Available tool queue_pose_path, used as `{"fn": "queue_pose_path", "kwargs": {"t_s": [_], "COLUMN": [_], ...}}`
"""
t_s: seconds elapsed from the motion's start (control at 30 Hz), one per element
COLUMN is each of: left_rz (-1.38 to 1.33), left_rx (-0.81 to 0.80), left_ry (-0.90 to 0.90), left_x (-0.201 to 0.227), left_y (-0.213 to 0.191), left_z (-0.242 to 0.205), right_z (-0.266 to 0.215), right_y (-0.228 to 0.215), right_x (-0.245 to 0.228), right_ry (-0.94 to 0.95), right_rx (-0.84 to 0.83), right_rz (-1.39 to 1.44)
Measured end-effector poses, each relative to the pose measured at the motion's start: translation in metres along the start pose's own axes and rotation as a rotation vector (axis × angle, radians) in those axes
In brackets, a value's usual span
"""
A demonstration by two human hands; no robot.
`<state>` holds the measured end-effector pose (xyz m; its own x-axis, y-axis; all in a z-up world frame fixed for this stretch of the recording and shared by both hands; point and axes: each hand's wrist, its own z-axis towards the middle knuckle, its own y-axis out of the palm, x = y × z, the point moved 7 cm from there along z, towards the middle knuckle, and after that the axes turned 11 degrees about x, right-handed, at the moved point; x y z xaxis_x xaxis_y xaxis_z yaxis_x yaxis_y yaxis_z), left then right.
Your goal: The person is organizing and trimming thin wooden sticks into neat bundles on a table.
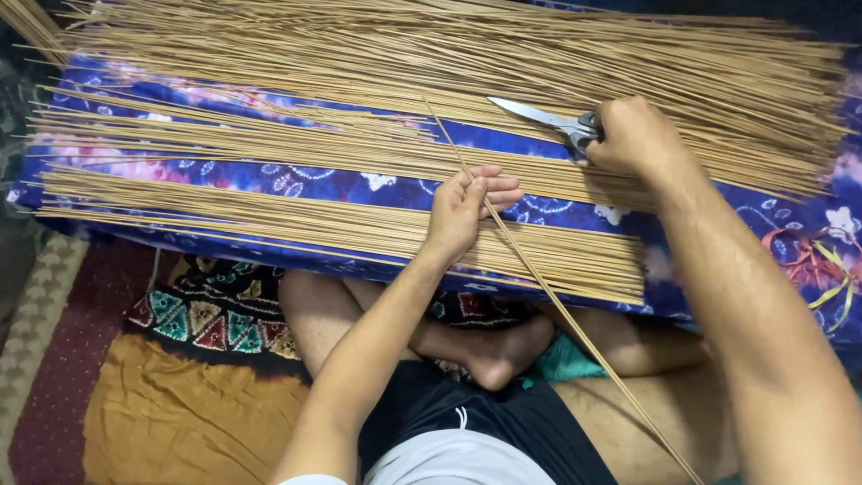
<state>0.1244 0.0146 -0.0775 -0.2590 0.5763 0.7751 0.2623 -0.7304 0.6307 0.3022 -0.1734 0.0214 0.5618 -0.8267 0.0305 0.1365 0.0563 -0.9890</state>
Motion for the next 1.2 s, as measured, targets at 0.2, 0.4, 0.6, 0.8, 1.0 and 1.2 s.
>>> {"fn": "queue_pose_path", "kwargs": {"t_s": [0.2,0.4,0.6,0.8,1.0,1.2], "left_rz": [0.149,0.174,0.186,0.11,0.167,0.21], "left_rx": [0.035,0.022,0.011,-0.052,-0.048,-0.042], "left_ry": [-0.063,-0.05,-0.009,0.004,0.03,0.03], "left_x": [0.029,0.032,0.039,0.023,0.027,0.032], "left_y": [0.017,0.02,0.024,0.017,0.019,0.022], "left_z": [-0.012,-0.015,-0.017,-0.014,-0.014,-0.017], "right_z": [-0.022,-0.05,-0.058,-0.039,-0.028,-0.027], "right_y": [-0.061,-0.102,-0.129,-0.109,-0.105,-0.116], "right_x": [-0.022,-0.081,-0.124,-0.131,-0.139,-0.149], "right_ry": [0.078,0.037,0.055,-0.078,-0.151,-0.211], "right_rx": [-0.156,-0.349,-0.447,-0.429,-0.439,-0.45], "right_rz": [0.061,0.095,-0.103,-0.171,-0.227,-0.297]}}
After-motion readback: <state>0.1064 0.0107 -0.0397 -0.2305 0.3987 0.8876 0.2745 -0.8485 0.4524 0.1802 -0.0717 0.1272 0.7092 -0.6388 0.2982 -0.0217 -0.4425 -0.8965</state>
